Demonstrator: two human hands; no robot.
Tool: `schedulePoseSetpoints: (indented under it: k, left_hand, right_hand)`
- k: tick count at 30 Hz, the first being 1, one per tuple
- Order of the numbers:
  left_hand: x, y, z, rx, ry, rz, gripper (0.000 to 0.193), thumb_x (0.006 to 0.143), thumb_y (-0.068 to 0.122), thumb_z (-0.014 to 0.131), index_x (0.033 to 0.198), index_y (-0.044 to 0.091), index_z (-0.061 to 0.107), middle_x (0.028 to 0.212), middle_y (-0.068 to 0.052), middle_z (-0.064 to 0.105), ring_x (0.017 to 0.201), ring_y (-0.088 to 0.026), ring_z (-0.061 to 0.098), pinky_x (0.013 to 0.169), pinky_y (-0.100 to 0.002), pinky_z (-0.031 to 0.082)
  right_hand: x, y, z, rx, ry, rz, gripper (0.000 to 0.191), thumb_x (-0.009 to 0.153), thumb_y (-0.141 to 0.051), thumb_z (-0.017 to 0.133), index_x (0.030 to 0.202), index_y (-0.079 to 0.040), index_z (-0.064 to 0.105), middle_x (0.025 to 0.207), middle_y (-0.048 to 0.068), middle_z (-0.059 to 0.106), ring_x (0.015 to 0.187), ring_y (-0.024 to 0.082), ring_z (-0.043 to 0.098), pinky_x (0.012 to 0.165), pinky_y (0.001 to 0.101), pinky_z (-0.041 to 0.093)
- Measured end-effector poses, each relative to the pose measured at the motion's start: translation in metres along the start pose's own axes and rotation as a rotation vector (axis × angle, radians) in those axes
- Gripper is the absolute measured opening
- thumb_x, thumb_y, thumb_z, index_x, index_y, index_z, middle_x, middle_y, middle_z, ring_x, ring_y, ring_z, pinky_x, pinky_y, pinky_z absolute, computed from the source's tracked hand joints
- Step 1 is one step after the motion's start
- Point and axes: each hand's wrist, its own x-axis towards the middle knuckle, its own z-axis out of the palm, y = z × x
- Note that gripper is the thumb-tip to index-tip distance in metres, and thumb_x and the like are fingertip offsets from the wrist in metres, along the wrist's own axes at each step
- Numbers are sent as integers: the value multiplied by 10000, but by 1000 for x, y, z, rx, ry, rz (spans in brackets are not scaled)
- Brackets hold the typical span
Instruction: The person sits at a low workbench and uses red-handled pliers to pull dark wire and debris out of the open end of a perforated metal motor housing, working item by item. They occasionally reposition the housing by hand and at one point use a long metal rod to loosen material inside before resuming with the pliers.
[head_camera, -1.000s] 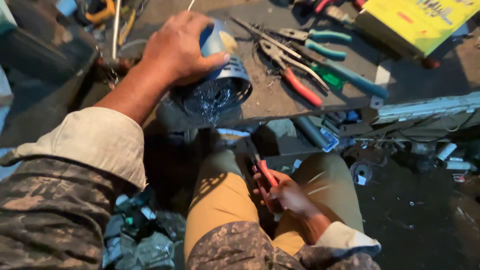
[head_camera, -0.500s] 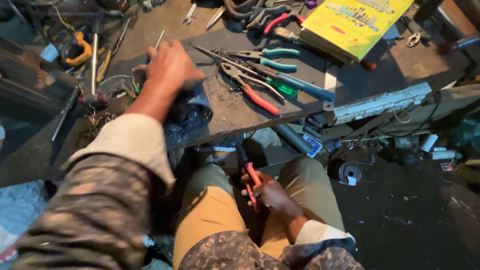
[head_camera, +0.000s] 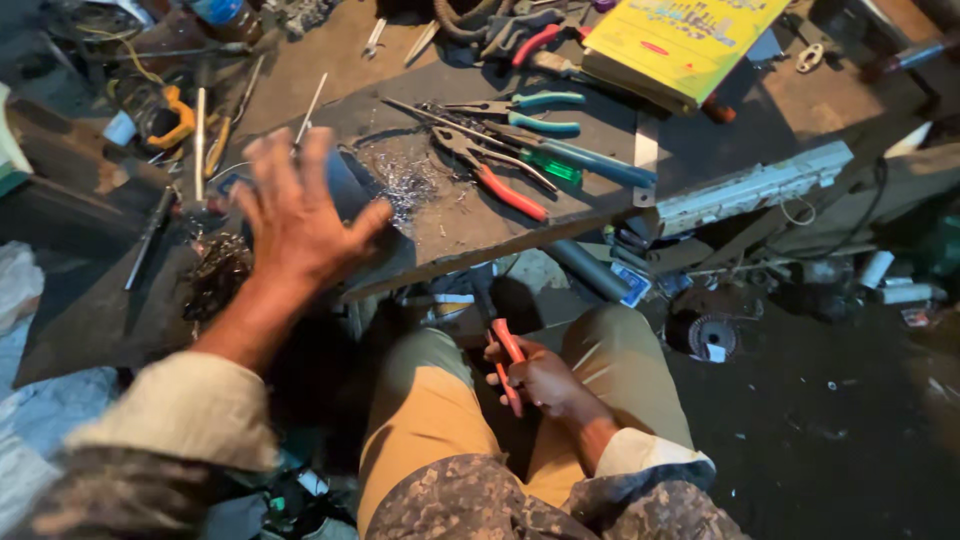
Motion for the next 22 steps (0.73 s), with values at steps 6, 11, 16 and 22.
schedulePoseSetpoints:
  k: [6, 11, 16, 22]
  left_hand:
    - [-3, 0, 39, 11, -30, -318, 869, 756, 529, 755, 1477, 112, 509, 1670, -280, 216, 1527, -456, 278, 1098, -828, 105]
    - [-16, -46, 0, -146, -41, 258, 857, 711, 439, 724, 1510, 194, 536, 1692, -261, 313, 1542, -472, 348, 1204, -748, 200]
    - [-15, -65, -18, -156, -83, 469, 858, 684, 419, 769, 1491, 263, 521, 1634, -274, 339, 1493, -510, 344, 1175, -700, 254]
    - [-11, -64, -19, -133, -243, 363, 880, 692, 243, 782, 1523, 264, 491, 1605, -224, 380, 1496, -487, 331, 1195, -677, 236]
  right_hand:
    - [4, 11, -6, -63, 68, -16, 671, 730, 52, 515, 1396, -25, 533, 1280, 100, 633, 1012, 269, 701, 657, 395, 617]
    - [6, 4, -5, -60, 42, -4, 665, 713, 57, 511, 1372, -34, 533, 1278, 103, 627, 1008, 284, 697, 664, 410, 625]
    - [7, 7, -7, -63, 48, -13, 664, 722, 59, 512, 1381, -11, 549, 1302, 124, 609, 1040, 295, 699, 685, 407, 635]
    - [21, 14, -7, 37, 98, -42, 704, 713, 59, 497, 1407, -58, 517, 1373, 112, 608, 1077, 348, 695, 707, 482, 639]
